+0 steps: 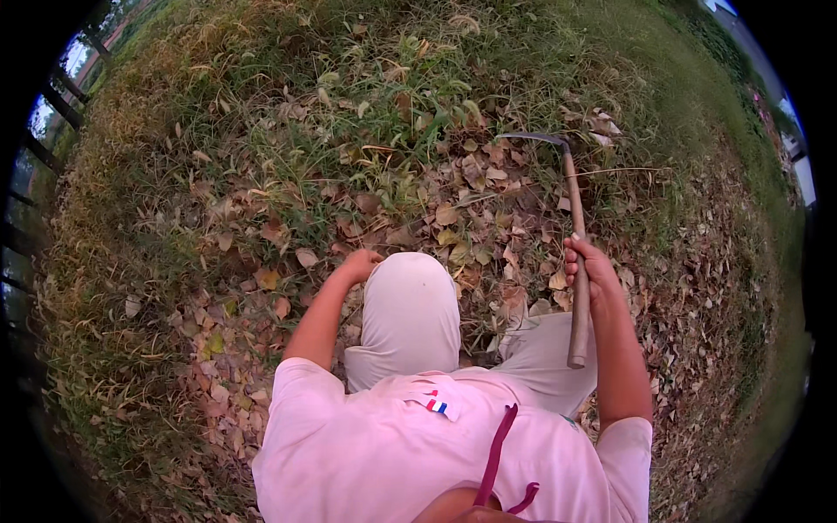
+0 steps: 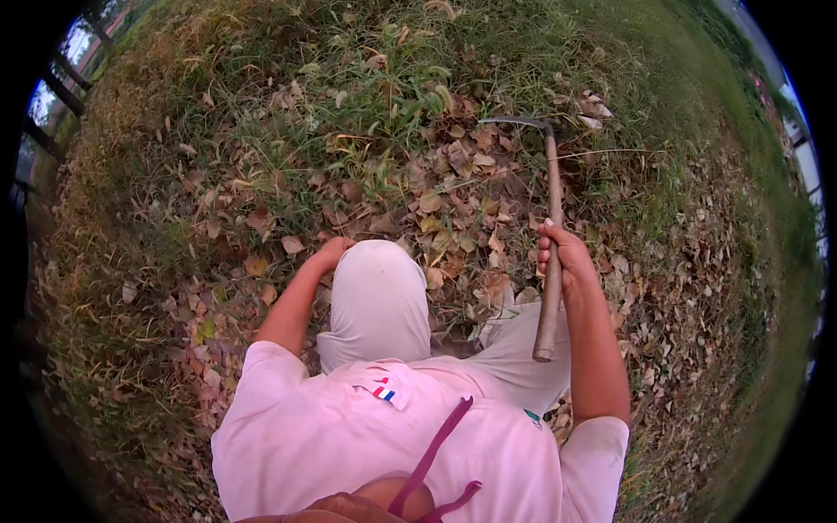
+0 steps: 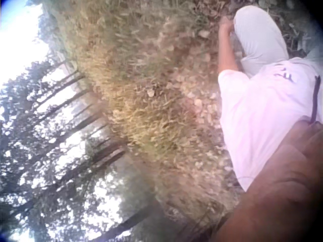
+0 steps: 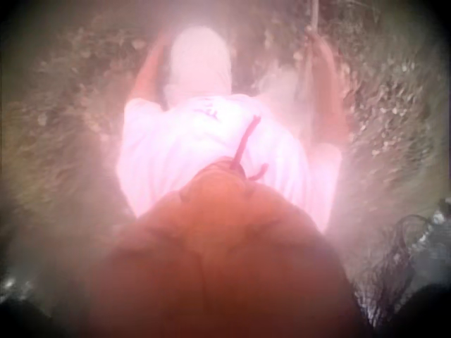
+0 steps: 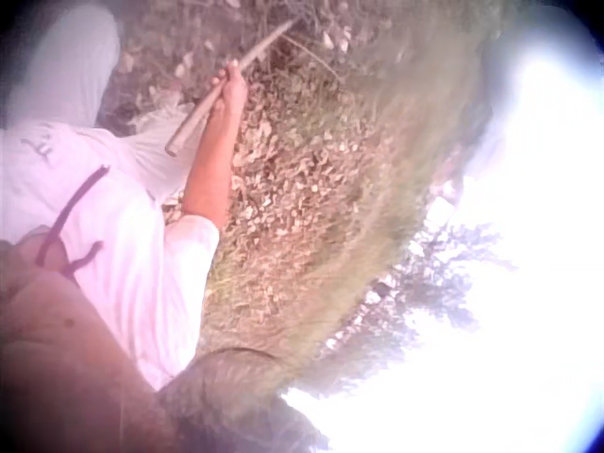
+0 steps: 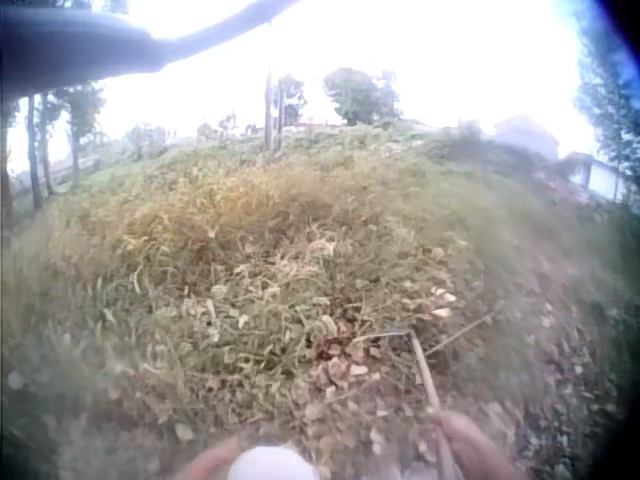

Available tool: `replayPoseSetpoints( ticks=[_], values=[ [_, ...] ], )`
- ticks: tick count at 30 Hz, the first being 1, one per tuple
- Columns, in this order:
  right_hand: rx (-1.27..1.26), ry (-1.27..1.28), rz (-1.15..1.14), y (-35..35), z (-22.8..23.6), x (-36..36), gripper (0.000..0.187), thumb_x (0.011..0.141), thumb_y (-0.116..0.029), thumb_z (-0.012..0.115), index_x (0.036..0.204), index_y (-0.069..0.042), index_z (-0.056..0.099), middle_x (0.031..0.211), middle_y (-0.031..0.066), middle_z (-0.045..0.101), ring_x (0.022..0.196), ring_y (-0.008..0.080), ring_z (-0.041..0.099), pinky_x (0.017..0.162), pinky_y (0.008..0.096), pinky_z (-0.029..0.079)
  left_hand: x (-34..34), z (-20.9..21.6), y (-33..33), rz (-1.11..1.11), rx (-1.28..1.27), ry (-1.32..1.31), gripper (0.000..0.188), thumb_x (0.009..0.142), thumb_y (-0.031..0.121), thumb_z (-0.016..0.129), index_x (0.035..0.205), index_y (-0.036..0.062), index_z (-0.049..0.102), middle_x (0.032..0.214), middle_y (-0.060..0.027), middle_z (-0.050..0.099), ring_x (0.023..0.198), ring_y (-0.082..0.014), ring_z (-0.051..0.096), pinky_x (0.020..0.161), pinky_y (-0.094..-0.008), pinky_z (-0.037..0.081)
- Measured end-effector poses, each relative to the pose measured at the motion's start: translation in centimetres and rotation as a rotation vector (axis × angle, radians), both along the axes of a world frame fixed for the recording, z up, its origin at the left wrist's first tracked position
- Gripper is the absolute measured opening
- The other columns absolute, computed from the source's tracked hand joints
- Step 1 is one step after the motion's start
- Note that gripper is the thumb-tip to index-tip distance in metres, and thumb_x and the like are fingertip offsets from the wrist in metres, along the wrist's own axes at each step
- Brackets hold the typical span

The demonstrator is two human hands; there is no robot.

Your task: The person uses a hoe to scrape and gather dry leaves and grass on the ground. They move across the yard, clearing patches of debris and occasionally picking up a pink plastic object.

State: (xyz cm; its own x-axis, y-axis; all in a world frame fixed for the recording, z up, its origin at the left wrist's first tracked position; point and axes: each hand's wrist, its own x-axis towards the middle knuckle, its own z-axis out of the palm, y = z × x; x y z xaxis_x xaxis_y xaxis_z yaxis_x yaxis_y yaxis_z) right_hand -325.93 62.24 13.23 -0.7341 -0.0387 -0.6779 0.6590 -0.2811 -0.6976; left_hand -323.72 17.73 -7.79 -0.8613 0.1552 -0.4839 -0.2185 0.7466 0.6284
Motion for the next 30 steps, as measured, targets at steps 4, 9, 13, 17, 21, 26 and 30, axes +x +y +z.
replayPoseSetpoints(
  ticks=[4,9,13,17,21,26,30],
  values=[
    [0.022,-0.053,0.133,-7.6,-6.9,-2.2,0.016,0.086,-0.024,0.057,0.089,-0.009,0.052,0.06,-0.0012,0.051,0.042,0.0091,0.047,0.035,0.025,0.04,-2.1,-14.9,-3.8,-0.066,0.231,0.103,0.034,0.073,0.036,0.061,0.094,0.0098,0.067,0.097,-0.0161,0.065,0.09,-0.0323,0.062,0.078,-0.0396,0.048],
    [0.035,-0.196,0.245,-8.4,-13.8,-2.6,0.019,0.087,-0.026,0.057,0.094,-0.008,0.053,0.061,-0.0016,0.051,0.042,0.009,0.047,0.035,0.0237,0.039,-9.4,-2.4,5.9,-0.328,-0.045,0.249,0.032,0.074,0.018,0.056,0.105,0.0078,0.061,0.1,-0.0135,0.062,0.093,-0.0325,0.058,0.079,-0.0419,0.047],
    [-0.014,-0.322,0.399,-11.7,-15.5,-4.0,0.02,0.087,-0.023,0.056,0.097,-0.006,0.053,0.06,-0.0014,0.05,0.042,0.0085,0.046,0.035,0.0225,0.039,-13.2,-3.3,5.4,-0.498,-0.092,0.6,0.044,0.073,0.01,0.056,0.116,0.0098,0.052,0.122,-0.0114,0.048,0.11,-0.0302,0.048,0.088,-0.0396,0.043],
    [-0.001,-0.328,0.449,-12.0,-15.4,-5.2,0.025,0.088,-0.021,0.055,0.105,-0.002,0.052,0.059,-0.0007,0.046,0.042,0.009,0.044,0.035,0.0232,0.037,-18.0,-4.2,6.0,-0.585,-0.131,0.755,0.052,0.075,0.017,0.061,0.124,0.0117,0.046,0.135,-0.0114,0.037,0.127,-0.0322,0.033,0.099,-0.0429,0.035],
    [0.066,-0.281,0.6,-13.3,-12.8,-5.9,0.021,0.088,-0.02,0.056,0.098,-0.002,0.053,0.06,-0.0004,0.049,0.04,0.0083,0.045,0.036,0.0209,0.037,-21.9,-8.5,3.0,-0.44,-0.196,0.555,0.073,0.068,0.032,0.073,0.131,0.0149,0.041,0.141,-0.0142,0.028,0.131,-0.0351,0.026,0.103,-0.0466,0.029],
    [0.243,-0.193,0.47,-12.5,-11.7,-8.0,0.019,0.088,-0.02,0.056,0.096,-0.003,0.053,0.059,-0.0003,0.05,0.04,0.0081,0.046,0.037,0.0204,0.038,-24.5,-7.2,-0.8,-0.305,-0.684,0.161,0.094,0.063,0.045,0.075,0.139,0.016,0.028,0.145,-0.0145,0.022,0.128,-0.0342,0.032,0.094,-0.0486,0.036],
    [0.171,-0.161,0.432,-14.5,-13.0,-10.1,0.016,0.088,-0.02,0.056,0.087,-0.005,0.049,0.059,-0.0001,0.05,0.04,0.0094,0.047,0.036,0.0223,0.039,-21.5,-11.6,-5.7,-0.146,-0.652,-0.206,0.074,0.07,0.039,0.069,0.131,0.0092,0.039,0.113,-0.0108,0.06,0.096,-0.0285,0.061,0.078,-0.0463,0.047]
  ],
)
